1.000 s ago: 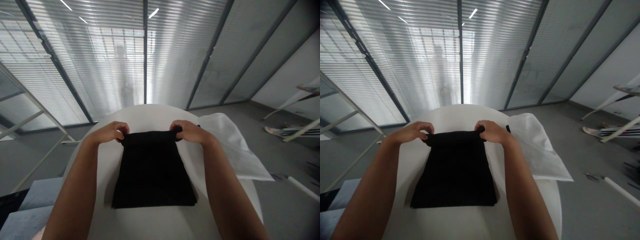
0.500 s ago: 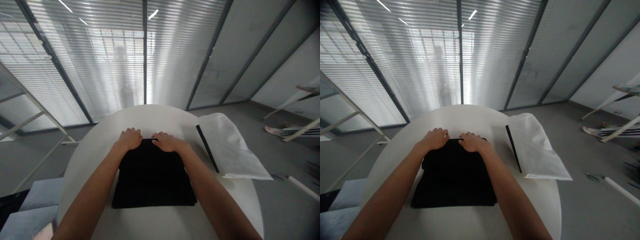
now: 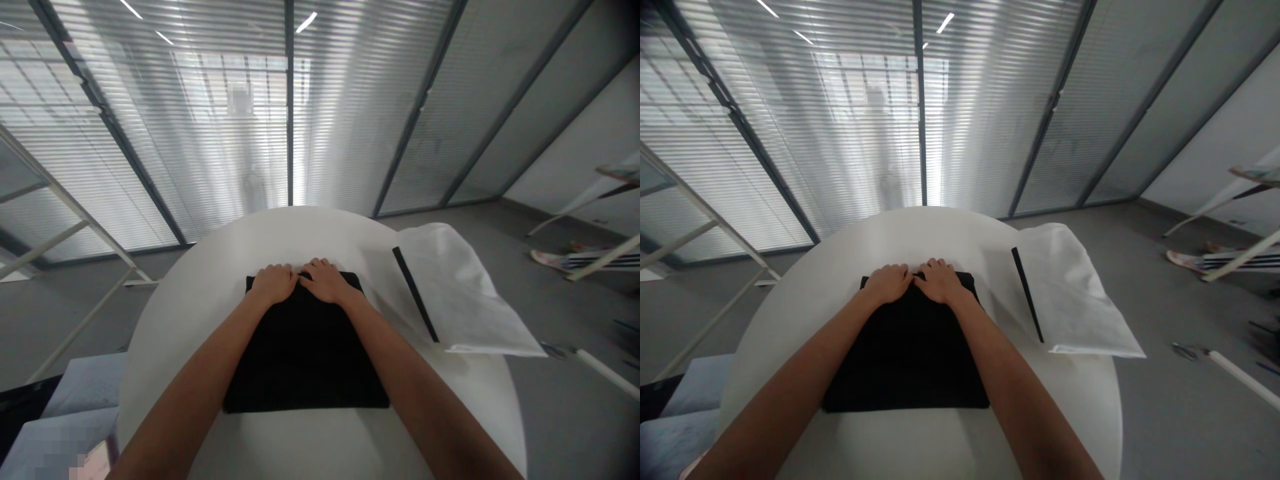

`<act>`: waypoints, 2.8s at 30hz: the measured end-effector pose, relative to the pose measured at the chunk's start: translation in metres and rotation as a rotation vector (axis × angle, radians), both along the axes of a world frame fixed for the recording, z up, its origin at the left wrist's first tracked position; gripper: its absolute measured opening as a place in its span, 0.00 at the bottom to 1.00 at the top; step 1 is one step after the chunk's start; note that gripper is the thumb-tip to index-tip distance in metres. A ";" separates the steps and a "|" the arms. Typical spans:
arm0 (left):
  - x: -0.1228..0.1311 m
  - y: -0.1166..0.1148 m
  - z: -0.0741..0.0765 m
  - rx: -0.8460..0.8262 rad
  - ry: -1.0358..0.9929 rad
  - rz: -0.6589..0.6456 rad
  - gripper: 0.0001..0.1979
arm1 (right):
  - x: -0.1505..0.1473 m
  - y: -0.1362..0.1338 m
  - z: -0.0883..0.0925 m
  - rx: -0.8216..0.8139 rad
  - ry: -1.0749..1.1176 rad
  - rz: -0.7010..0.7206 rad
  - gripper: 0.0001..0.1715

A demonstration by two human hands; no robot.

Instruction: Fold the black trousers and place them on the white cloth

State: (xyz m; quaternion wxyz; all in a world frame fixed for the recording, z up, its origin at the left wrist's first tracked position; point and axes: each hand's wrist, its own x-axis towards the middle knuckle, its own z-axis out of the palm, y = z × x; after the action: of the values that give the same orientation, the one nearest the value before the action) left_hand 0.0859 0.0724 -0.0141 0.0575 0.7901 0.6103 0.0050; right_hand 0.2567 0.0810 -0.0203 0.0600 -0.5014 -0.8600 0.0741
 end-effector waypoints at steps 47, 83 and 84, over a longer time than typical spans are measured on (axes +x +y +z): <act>-0.096 -0.012 0.100 -0.026 -0.468 -0.006 0.21 | 0.078 -0.014 0.106 -0.388 0.276 0.054 0.23; -0.089 0.009 0.041 -0.505 -0.531 -0.132 0.26 | 0.048 0.017 0.031 -0.158 0.082 -0.120 0.39; -0.089 0.011 0.038 -0.453 -0.571 -0.115 0.26 | 0.051 0.018 0.032 -0.069 0.095 -0.164 0.36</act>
State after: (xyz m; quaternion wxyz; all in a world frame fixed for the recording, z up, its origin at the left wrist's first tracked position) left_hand -0.0031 0.0834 0.0234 0.3991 0.7571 0.5099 0.0870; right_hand 0.3073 0.0986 0.0114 0.0892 -0.5677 -0.8092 0.1221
